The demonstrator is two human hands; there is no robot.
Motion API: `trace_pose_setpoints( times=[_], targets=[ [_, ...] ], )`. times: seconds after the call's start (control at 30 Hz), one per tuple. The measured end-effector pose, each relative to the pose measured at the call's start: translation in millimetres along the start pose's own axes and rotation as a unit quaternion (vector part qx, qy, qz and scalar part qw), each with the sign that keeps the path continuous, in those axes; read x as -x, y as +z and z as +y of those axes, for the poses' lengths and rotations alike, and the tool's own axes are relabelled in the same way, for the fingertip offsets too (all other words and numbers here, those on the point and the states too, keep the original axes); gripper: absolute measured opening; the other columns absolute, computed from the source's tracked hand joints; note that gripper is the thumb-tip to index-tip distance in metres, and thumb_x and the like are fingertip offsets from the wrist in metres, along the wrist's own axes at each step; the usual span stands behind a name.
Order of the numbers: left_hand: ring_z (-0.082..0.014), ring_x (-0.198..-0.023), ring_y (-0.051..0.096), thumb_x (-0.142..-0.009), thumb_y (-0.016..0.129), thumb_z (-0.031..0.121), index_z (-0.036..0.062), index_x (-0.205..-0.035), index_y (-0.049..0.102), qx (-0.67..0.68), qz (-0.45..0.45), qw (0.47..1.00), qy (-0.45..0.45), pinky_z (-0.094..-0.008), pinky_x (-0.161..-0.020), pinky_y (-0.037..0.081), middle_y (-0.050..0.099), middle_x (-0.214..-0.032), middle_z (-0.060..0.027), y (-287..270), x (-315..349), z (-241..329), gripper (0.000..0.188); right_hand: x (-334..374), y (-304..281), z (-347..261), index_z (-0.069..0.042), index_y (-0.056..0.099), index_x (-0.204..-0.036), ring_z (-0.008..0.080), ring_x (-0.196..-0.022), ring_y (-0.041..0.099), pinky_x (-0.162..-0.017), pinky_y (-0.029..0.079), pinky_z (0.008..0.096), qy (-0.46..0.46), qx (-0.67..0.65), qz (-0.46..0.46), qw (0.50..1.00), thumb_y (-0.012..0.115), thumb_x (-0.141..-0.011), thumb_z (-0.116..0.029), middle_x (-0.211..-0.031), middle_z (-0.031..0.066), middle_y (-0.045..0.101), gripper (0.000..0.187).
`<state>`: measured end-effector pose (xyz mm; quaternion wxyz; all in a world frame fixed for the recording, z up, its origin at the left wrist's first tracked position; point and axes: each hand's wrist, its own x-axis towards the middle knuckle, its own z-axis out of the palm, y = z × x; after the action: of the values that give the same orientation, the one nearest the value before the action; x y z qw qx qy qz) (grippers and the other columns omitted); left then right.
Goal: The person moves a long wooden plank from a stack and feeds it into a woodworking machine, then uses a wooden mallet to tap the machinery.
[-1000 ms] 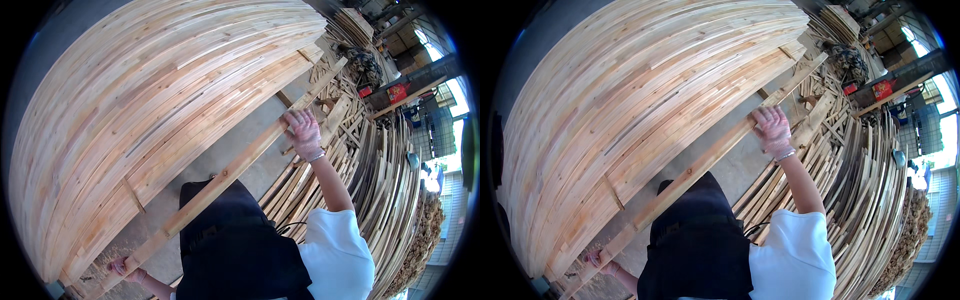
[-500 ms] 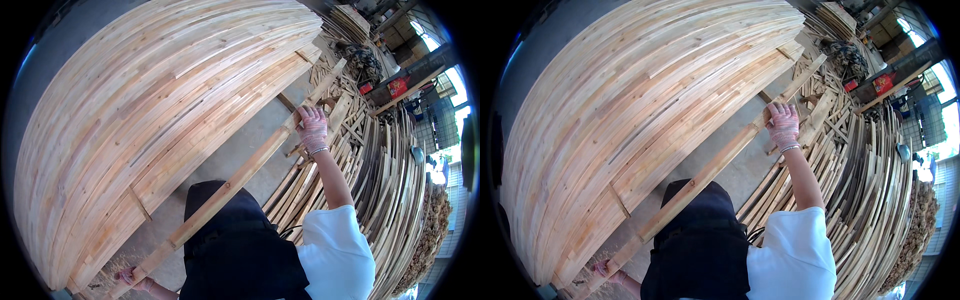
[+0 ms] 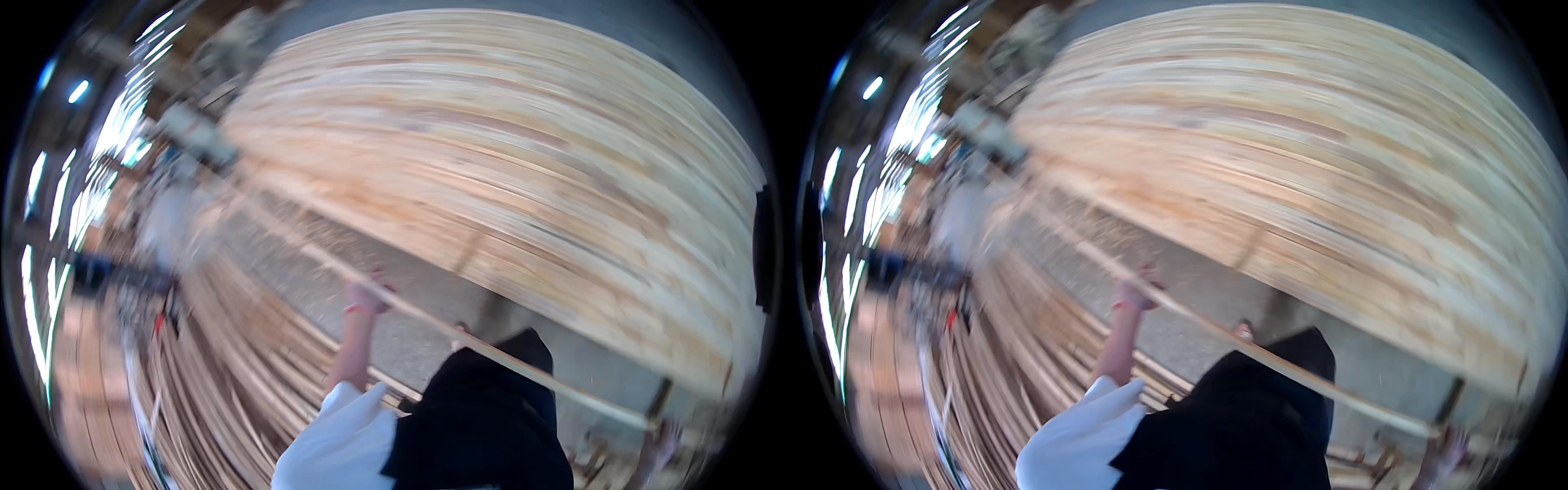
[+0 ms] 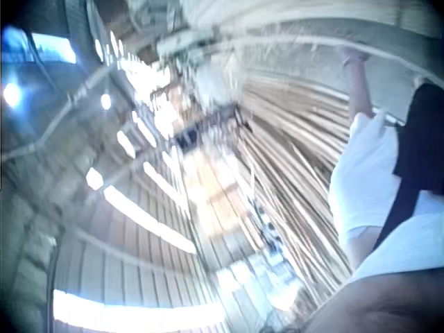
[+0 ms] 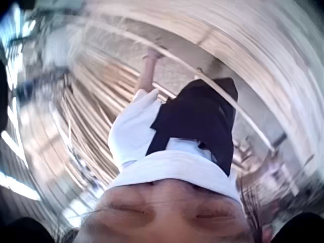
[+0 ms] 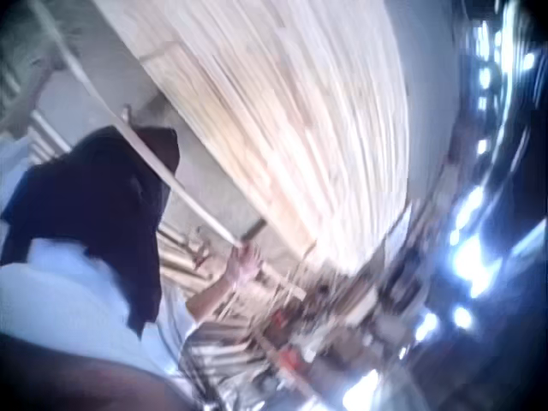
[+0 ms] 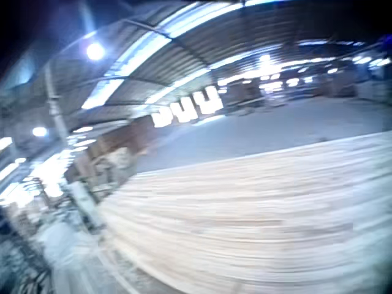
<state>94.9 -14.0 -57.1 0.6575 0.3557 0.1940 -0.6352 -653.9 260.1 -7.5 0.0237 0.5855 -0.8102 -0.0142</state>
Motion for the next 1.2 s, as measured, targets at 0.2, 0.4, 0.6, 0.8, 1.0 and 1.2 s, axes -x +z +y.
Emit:
trace_pose_setpoints(
  times=[0.2,0.4,0.6,0.8,1.0,1.2],
  targets=[
    [-0.0271,-0.076,0.060,-0.090,0.054,0.058,0.0063,-0.091,0.057,0.025,0.078,0.977,0.196,-0.0464,-0.074,0.053,0.058,-0.079,-0.0097,-36,9,37,0.052,-70,-25,-79,-0.002,0.063,-0.106,0.0341,-0.088,0.061,-0.075,0.051,0.0411,-0.132,-0.146,-0.150,0.969,0.064,-0.085,-0.027,-0.095,0.0198,0.065,0.033],
    [-0.0299,-0.103,0.062,-0.089,0.063,0.044,0.0063,-0.114,0.060,-0.140,-0.074,0.987,-0.011,-0.0476,-0.095,0.050,0.064,-0.113,-0.0122,-55,38,-48,0.045,-108,-45,-146,-0.005,0.063,-0.114,0.0324,-0.087,0.064,-0.072,0.052,0.0376,0.003,-0.244,-0.379,0.893,0.057,-0.092,-0.034,-0.096,0.0200,0.067,0.036],
    [-0.0234,-0.095,0.066,-0.092,0.062,0.041,0.0022,-0.125,0.056,-0.320,-0.236,0.907,-0.138,-0.0355,-0.082,0.057,0.064,-0.113,-0.0130,-27,59,-101,0.051,-124,-8,-43,-0.007,0.064,-0.117,0.0280,-0.059,0.062,-0.049,0.050,0.0375,-0.339,-0.008,0.018,0.940,0.059,-0.094,-0.041,-0.090,0.0190,0.067,0.041],
    [-0.0216,-0.084,0.067,-0.092,0.063,0.034,0.0022,-0.121,0.058,-0.419,-0.274,0.863,-0.065,-0.0332,-0.075,0.056,0.067,-0.104,-0.0119,-3,70,-66,0.043,-113,-66,-31,-0.011,0.066,-0.111,0.0294,-0.053,0.059,-0.047,0.048,0.0394,-0.027,0.002,-0.039,0.999,0.059,-0.093,-0.044,-0.076,0.0118,0.067,0.038],
    [-0.0214,-0.085,0.068,-0.089,0.067,0.034,0.0012,-0.116,0.062,-0.412,-0.183,0.891,0.057,-0.0324,-0.075,0.056,0.067,-0.109,-0.0102,1,33,24,0.043,-117,-52,-171,-0.010,0.066,-0.097,0.0289,-0.053,0.058,-0.048,0.048,0.0433,-0.275,0.070,0.158,0.946,0.063,-0.086,-0.041,-0.071,0.0115,0.065,0.033],
    [-0.0234,-0.091,0.068,-0.093,0.059,0.038,0.0021,-0.112,0.061,-0.230,-0.089,0.967,0.062,-0.0346,-0.076,0.056,0.068,-0.102,-0.0108,-28,-29,74,0.041,-112,10,-330,-0.004,0.068,-0.084,0.0376,-0.066,0.058,-0.066,0.045,0.0496,-0.048,-0.160,0.012,0.986,0.062,-0.088,-0.033,-0.067,0.0164,0.061,0.030]
  ],
)
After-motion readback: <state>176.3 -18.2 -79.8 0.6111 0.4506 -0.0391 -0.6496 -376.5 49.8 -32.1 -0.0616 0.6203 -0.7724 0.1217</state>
